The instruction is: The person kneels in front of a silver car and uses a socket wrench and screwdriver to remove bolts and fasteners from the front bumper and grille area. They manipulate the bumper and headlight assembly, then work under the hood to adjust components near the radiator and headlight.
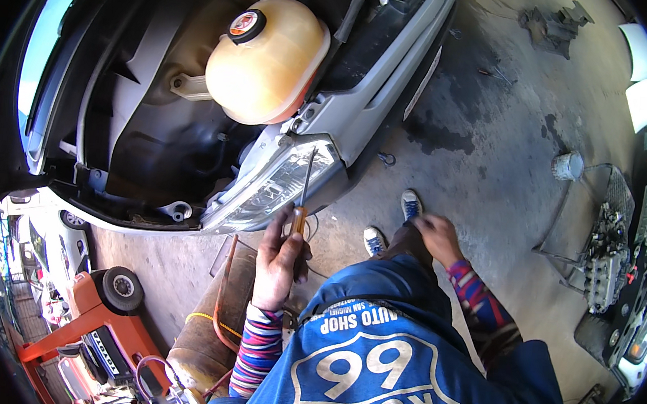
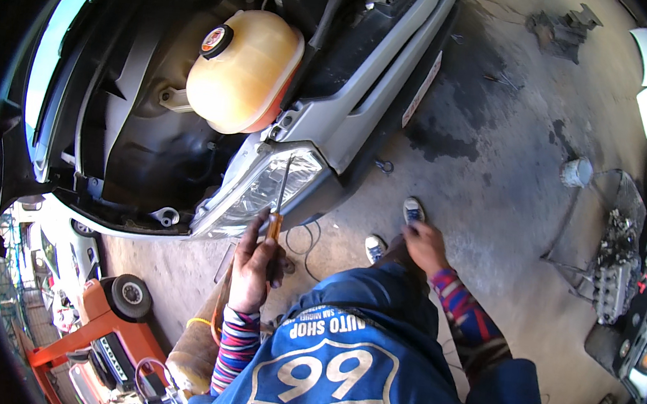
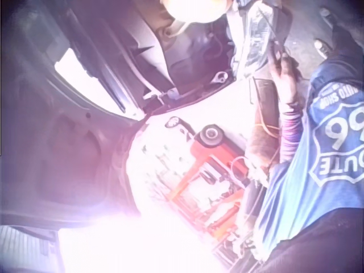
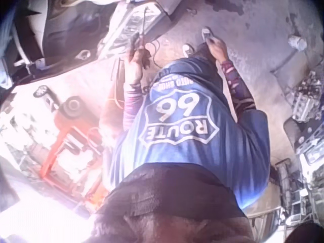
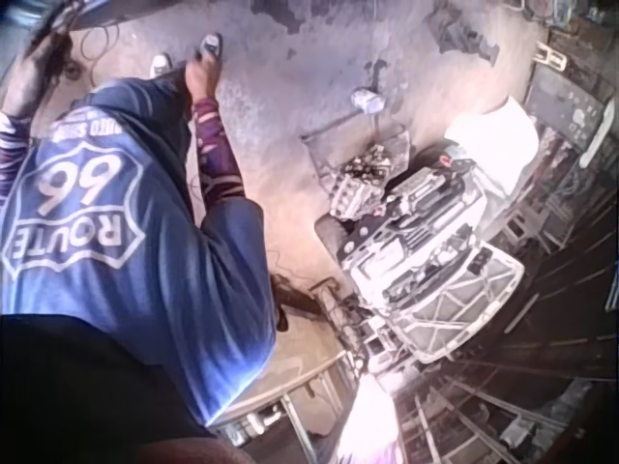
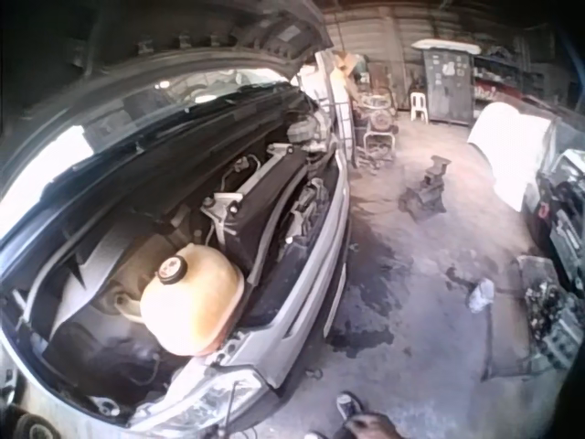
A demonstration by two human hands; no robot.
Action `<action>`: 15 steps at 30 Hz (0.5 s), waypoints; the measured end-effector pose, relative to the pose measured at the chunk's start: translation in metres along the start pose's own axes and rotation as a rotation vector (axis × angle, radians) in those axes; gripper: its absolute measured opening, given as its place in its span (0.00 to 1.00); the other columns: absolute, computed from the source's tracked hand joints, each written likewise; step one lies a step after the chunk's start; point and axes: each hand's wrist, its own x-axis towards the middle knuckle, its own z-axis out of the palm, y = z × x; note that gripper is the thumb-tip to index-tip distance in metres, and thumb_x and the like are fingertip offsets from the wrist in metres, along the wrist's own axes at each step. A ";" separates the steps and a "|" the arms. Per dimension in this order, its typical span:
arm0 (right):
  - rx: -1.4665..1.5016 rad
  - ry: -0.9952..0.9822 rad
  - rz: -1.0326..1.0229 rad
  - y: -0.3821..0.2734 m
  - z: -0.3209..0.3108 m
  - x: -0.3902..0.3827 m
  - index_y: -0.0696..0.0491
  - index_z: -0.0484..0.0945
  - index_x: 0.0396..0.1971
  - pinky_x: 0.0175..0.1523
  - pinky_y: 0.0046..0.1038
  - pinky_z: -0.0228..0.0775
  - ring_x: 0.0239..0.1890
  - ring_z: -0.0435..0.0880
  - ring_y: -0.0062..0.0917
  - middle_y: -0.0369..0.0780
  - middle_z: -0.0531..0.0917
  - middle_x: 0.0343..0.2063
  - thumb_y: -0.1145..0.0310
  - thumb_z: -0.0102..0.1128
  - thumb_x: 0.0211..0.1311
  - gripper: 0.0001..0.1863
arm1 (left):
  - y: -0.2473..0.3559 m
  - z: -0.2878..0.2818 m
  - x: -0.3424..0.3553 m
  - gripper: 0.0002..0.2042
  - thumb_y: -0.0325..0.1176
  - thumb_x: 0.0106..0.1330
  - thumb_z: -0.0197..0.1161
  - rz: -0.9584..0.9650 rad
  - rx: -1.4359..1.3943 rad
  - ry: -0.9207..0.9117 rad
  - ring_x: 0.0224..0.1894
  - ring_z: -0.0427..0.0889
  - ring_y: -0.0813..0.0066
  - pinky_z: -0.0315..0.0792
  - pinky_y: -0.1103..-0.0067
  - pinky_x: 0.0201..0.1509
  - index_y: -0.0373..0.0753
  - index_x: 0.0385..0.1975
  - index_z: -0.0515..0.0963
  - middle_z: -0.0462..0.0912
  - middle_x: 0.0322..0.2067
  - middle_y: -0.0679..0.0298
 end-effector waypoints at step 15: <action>1.121 -0.399 0.242 -0.244 0.073 0.123 0.56 0.85 0.41 0.21 0.16 0.61 0.19 0.74 0.11 0.30 0.83 0.27 0.61 0.60 0.74 0.13 | 0.036 0.027 0.026 0.32 0.26 0.72 0.48 0.026 -0.058 -0.015 0.21 0.70 0.83 0.65 0.86 0.24 0.41 0.77 0.53 0.75 0.31 0.64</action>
